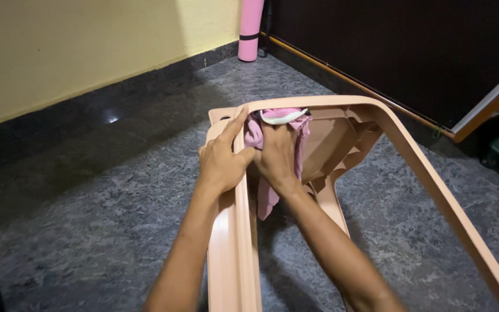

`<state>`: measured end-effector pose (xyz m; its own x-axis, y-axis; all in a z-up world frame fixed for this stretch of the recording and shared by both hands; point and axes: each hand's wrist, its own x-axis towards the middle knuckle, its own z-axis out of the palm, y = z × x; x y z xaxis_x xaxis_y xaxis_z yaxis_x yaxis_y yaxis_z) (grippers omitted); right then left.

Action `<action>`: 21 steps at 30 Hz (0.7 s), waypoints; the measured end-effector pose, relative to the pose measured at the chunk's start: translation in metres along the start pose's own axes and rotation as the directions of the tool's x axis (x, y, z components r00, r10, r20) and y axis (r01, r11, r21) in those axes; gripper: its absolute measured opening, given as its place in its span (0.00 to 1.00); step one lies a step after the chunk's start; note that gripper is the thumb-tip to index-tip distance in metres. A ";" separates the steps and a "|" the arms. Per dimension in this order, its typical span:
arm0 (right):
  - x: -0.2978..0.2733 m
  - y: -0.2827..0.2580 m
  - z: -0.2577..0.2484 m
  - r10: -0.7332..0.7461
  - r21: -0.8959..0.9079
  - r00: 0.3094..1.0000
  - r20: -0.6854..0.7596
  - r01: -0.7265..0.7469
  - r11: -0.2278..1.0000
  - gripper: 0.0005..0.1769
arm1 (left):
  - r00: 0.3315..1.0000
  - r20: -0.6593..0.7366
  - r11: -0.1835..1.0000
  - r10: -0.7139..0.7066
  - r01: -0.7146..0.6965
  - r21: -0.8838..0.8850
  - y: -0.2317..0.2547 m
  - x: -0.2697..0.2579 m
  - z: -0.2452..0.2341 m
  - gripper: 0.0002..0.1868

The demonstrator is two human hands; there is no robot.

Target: The person wipes a beige plastic chair with a pink cloth, cleaning the backrest, seat, legs, and underside. The chair is then placed under a desk. The person briefly adjusts a small flag and a notepad on the desk.

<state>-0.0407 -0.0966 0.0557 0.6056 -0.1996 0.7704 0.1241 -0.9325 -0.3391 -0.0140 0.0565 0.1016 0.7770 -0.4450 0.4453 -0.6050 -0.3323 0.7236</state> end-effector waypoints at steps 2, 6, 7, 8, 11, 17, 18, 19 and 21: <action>0.003 -0.003 0.007 0.095 -0.046 0.994 0.061 -0.092 0.995 0.28 | 1.000 0.002 1.000 0.007 -0.007 0.007 -0.001 0.001 0.003 0.44; 0.004 -0.018 0.030 0.039 -0.110 0.998 0.057 -0.032 0.993 0.24 | 1.000 0.017 1.000 -0.013 0.012 0.015 -0.003 0.002 0.002 0.44; 0.004 -0.021 0.033 0.014 -0.114 0.998 0.054 -0.008 0.993 0.24 | 1.000 0.019 1.000 -0.017 0.016 0.017 -0.003 0.002 0.001 0.44; 0.005 -0.022 0.033 -0.016 -0.120 0.998 0.053 0.023 0.993 0.24 | 0.999 0.017 0.999 -0.029 0.029 0.013 -0.004 0.001 -0.001 0.44; -0.002 -0.020 0.022 -0.097 0.022 0.991 0.093 0.095 0.995 0.24 | 0.997 0.030 0.998 -0.065 0.065 -0.002 -0.008 -0.001 -0.012 0.43; -0.012 0.017 0.006 -0.359 0.164 0.933 0.020 0.351 0.922 0.26 | 0.997 0.012 0.992 -0.071 0.072 -0.103 -0.026 -0.002 -0.029 0.43; -0.013 0.024 0.004 -0.270 0.134 0.962 0.031 0.263 0.955 0.23 | 0.998 0.008 0.991 -0.062 0.062 -0.116 -0.030 -0.003 -0.033 0.43; -0.013 0.031 0.003 -0.177 0.103 0.983 0.040 0.173 0.980 0.20 | 0.999 0.005 0.990 -0.052 0.053 -0.128 -0.034 -0.004 -0.036 0.43; -0.012 0.039 -0.004 -0.126 0.054 0.992 -0.012 0.126 0.991 0.19 | 1.000 -0.005 0.988 -0.029 0.028 -0.153 -0.040 -0.007 -0.041 0.44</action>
<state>-0.0461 -0.1316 0.0353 0.5755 -0.0846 0.8134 0.2416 -0.9327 -0.2679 0.0119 0.1068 0.0917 0.7950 -0.4310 0.4270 -0.5496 -0.2137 0.8076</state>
